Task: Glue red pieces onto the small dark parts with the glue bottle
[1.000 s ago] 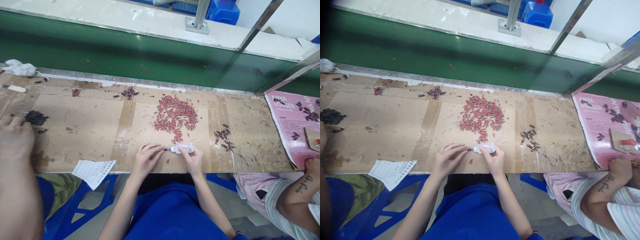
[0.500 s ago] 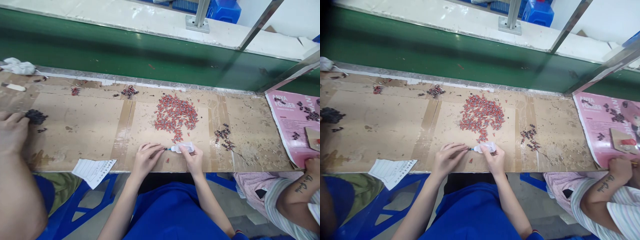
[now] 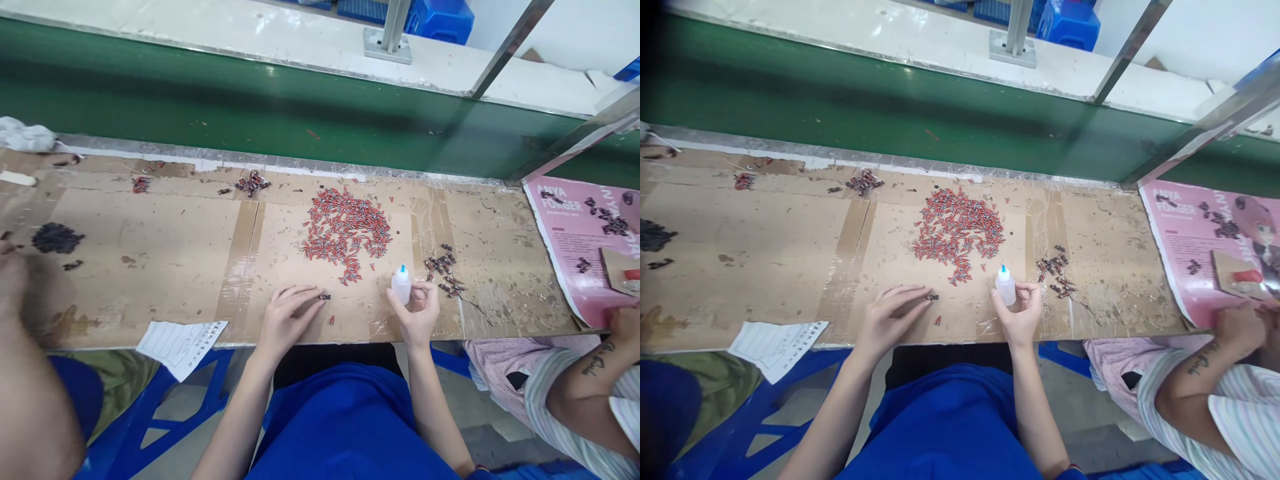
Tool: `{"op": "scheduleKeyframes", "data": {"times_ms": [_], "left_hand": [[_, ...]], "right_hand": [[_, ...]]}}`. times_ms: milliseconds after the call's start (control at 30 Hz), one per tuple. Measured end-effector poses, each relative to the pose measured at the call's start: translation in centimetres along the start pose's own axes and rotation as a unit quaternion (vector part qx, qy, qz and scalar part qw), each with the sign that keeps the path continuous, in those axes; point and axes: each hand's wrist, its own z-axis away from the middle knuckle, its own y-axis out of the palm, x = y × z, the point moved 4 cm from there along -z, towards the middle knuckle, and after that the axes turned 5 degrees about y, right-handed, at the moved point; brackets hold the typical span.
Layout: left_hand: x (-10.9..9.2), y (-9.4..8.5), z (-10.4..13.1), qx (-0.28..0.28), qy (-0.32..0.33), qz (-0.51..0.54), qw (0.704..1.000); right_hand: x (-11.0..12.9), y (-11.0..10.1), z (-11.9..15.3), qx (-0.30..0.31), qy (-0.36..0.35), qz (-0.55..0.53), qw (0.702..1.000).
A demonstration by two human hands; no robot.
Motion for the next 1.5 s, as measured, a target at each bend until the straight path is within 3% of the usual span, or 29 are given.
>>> {"op": "scheduleKeyframes", "data": {"times_ms": [133,233,400,467,633,833,933,1000,1067,1167,1267,1367,1500], "left_hand": [[-1.2,-0.3,0.2,0.013,0.047,-0.010,0.999],[-2.3,-0.5,0.6,0.060,0.079,-0.035,0.994],[-3.0,-0.3,0.7,0.162,0.101,-0.069,0.979],[-2.9,0.0,0.5,0.167,0.097,-0.065,0.979],[-2.9,0.5,0.3,0.125,0.039,0.043,0.990],[-2.8,-0.1,1.1,0.024,-0.104,0.198,0.974],[-2.7,-0.1,1.5,-0.002,-0.185,0.254,0.949],[-2.6,-0.1,1.5,-0.002,-0.201,0.262,0.944],[-2.3,-0.2,1.2,0.005,-0.176,0.216,0.960],[-1.6,-0.2,0.6,0.000,-0.095,0.066,0.993],[-0.7,0.4,0.2,-0.009,-0.047,-0.039,0.998],[-0.5,1.0,-0.1,-0.005,-0.035,-0.028,0.999],[-1.4,0.7,-0.3,-0.023,-0.071,0.071,0.995]], "right_hand": [[-0.4,0.1,-0.6,0.048,0.017,0.024,0.998],[-0.4,0.2,-0.4,0.045,0.027,0.040,0.998],[1.8,-1.0,2.5,-0.073,-0.114,0.058,0.989],[2.8,-1.0,4.2,-0.062,-0.154,0.060,0.984],[3.3,2.4,6.7,0.208,-0.156,0.099,0.961],[2.9,4.8,6.6,0.287,-0.153,0.036,0.945],[2.7,5.1,6.6,0.311,-0.140,0.034,0.939],[2.7,5.1,6.5,0.322,-0.126,0.033,0.938],[2.6,5.1,6.1,0.320,-0.101,0.036,0.941],[2.2,4.7,5.3,0.282,-0.041,0.049,0.957],[1.5,4.5,4.5,0.257,0.007,0.055,0.965],[1.0,4.8,4.2,0.260,0.034,0.051,0.964],[1.8,5.2,4.3,0.265,0.029,0.048,0.963]]}}
